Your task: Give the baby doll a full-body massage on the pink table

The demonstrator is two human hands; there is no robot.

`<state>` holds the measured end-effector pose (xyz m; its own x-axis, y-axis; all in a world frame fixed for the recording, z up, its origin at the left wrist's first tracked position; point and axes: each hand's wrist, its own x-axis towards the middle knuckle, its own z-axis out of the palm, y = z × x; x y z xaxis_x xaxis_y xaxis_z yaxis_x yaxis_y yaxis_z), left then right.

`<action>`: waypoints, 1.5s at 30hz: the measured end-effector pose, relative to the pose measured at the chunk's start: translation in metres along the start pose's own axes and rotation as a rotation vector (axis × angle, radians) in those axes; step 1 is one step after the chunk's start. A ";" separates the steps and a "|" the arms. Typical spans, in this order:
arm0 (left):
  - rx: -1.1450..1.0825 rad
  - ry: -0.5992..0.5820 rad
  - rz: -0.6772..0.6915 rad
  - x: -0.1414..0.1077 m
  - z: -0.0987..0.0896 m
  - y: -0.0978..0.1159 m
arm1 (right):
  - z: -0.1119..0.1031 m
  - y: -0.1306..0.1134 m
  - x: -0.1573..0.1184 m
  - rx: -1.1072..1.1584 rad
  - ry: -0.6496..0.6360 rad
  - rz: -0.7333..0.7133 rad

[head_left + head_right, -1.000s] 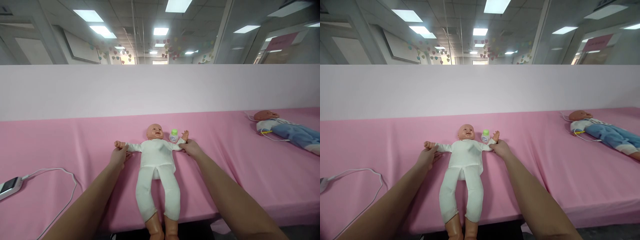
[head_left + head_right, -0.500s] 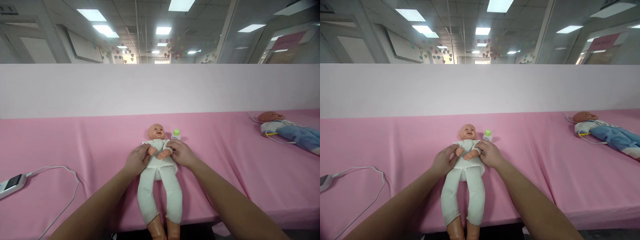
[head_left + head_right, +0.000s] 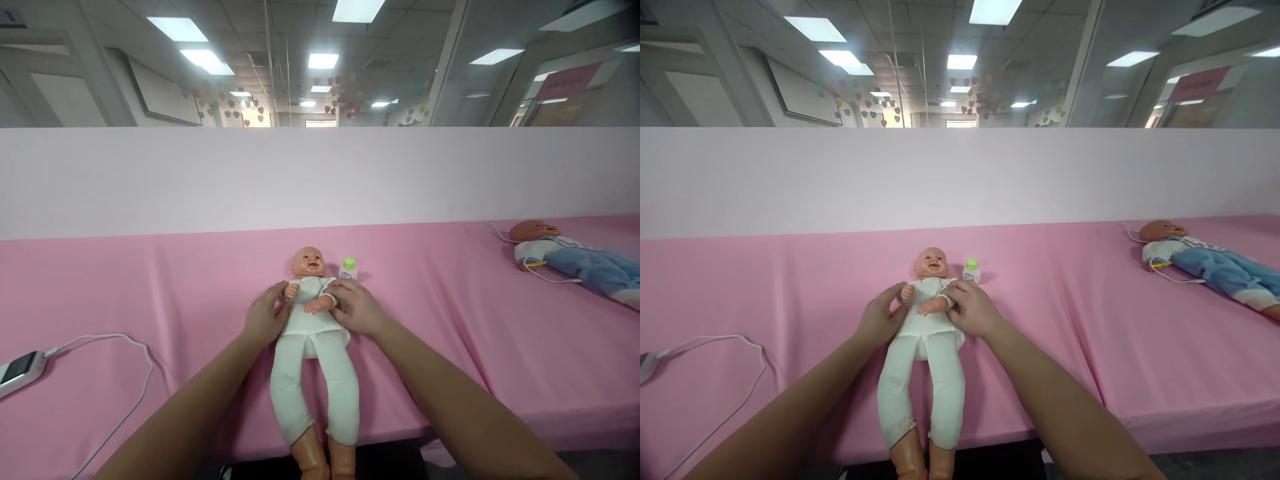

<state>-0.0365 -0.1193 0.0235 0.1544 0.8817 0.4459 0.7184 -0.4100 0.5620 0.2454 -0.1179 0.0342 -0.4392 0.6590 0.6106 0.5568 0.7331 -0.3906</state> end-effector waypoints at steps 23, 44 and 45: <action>-1.167 0.261 -0.724 0.018 -0.009 -0.040 | -0.009 0.077 -0.013 0.677 0.267 1.001; 0.046 0.039 -0.009 -0.001 -0.013 -0.004 | 0.005 0.007 -0.001 -0.174 -0.005 0.009; 0.097 -0.004 0.032 -0.001 -0.012 -0.005 | 0.006 0.005 0.000 -0.211 -0.033 -0.015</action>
<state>-0.0482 -0.1214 0.0284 0.1810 0.8693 0.4599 0.7751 -0.4139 0.4774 0.2443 -0.1132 0.0280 -0.4697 0.6560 0.5908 0.6836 0.6937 -0.2268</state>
